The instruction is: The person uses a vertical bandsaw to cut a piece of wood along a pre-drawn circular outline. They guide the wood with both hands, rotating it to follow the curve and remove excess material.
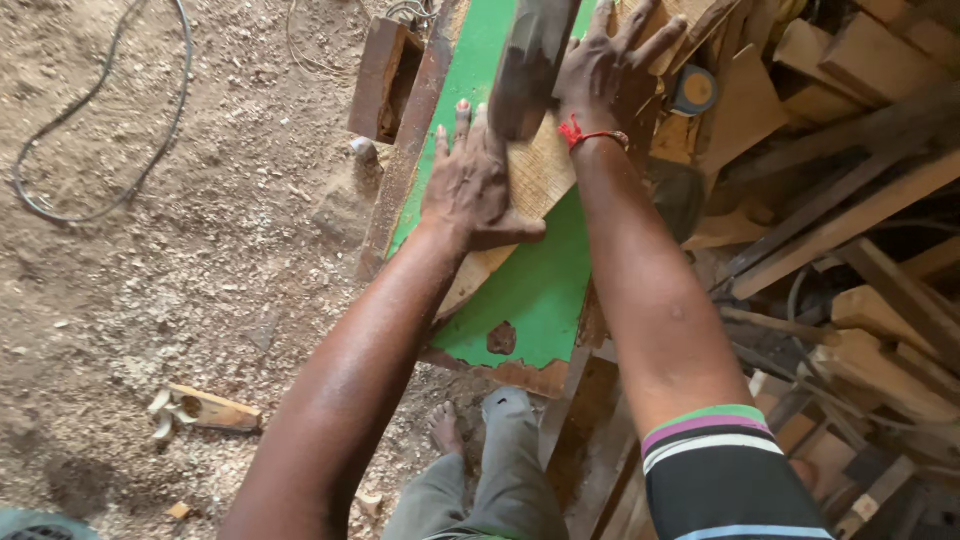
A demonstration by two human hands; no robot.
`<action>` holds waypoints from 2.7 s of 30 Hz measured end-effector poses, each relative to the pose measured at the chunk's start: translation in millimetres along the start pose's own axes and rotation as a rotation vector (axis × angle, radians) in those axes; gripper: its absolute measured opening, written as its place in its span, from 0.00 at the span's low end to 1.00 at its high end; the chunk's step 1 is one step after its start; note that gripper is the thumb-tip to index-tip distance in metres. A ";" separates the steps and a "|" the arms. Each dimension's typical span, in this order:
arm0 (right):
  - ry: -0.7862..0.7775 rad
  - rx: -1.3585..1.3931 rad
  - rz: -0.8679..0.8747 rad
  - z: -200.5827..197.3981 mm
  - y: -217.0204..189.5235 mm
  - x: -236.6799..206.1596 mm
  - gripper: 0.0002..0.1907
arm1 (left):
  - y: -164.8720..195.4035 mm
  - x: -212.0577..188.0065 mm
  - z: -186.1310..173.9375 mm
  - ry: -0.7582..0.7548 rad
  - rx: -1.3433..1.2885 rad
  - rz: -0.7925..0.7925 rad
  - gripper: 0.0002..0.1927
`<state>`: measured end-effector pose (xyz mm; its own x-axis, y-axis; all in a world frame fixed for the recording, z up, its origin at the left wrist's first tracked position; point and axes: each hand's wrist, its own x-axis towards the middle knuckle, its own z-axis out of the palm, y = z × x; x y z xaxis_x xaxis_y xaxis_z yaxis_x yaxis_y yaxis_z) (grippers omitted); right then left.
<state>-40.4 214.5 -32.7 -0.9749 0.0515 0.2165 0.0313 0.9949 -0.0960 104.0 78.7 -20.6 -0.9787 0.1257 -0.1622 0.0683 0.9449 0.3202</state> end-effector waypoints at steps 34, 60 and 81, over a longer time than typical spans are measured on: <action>0.205 -0.136 -0.041 46.8 18.0 23.2 0.27 | 5.4 -7.3 -20.6 -0.021 0.001 0.020 0.76; 0.023 0.081 -0.105 -10.4 17.0 -3.7 0.24 | -0.6 3.0 -14.3 -0.048 -0.039 0.015 0.82; 0.509 1.234 -0.203 -114.0 129.4 -146.1 0.39 | 9.6 2.1 -9.1 0.022 0.117 0.082 0.80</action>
<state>131.2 345.6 34.1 -0.7410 0.2082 0.6384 -0.5816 0.2762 -0.7651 100.8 85.3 -9.4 -0.9728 0.1989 -0.1190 0.1694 0.9605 0.2207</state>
